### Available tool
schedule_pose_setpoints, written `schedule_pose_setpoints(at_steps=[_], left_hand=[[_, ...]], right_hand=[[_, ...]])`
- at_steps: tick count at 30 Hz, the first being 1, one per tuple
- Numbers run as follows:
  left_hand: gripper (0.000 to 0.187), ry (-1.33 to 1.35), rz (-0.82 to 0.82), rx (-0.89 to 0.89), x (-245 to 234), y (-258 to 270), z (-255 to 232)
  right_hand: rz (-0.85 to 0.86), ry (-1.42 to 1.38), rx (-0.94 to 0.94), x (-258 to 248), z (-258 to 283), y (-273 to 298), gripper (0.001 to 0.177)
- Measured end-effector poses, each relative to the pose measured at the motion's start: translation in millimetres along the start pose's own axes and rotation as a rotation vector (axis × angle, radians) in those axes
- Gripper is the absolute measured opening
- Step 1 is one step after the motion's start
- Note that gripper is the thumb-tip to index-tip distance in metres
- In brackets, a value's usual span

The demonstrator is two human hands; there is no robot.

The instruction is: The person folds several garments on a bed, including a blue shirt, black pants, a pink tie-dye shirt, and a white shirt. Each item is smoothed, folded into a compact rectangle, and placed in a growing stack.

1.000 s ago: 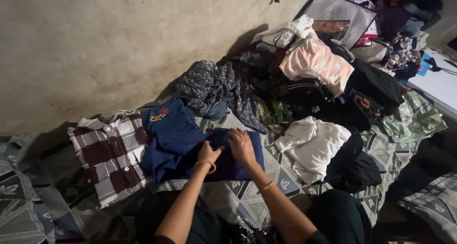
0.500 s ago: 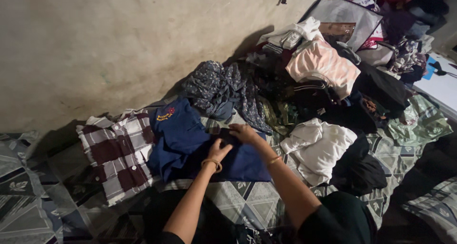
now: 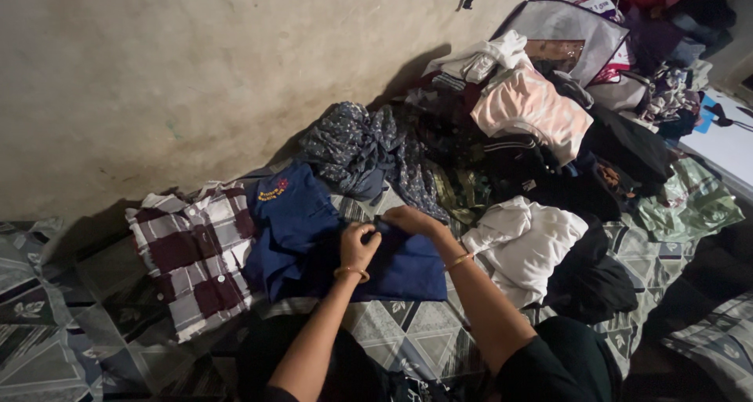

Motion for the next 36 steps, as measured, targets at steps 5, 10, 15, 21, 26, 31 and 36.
schedule_pose_setpoints(at_steps=[5,10,15,21,26,31,36], left_hand=[[0.031,-0.027,0.027,-0.133,6,0,12],[0.049,-0.031,0.166,-0.656,21,22,68],[0.058,-0.191,0.105,-0.399,17,16,60],[0.063,-0.276,0.102,-0.408,-10,14,14],[0.049,-0.391,0.178,0.093,-20,-1,-75],[0.061,-0.515,0.558,0.183,19,22,-84],[0.082,-0.779,0.702,0.045,25,41,-54]], right_hand=[[-0.01,0.075,-0.261,12,21,-7,0.03],[-0.38,0.135,0.059,12,23,6,0.028],[-0.753,0.281,-0.105,19,71,62,0.031],[-0.423,0.451,-0.067,64,78,69,0.058],[-0.685,0.326,0.03,33,51,82,0.053],[-0.656,0.46,0.153,27,27,112,0.049],[-0.783,0.559,0.377,12,-11,147,0.045]])
Point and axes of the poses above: each hand's wrist, its own y-axis away from the middle knuckle, its own x-axis out of the palm, z = x × y, the point moved 7 cm from there along -y, towards the middle knuckle, and after that the axes turned 3 degrees about y, right-handed, at the moved point
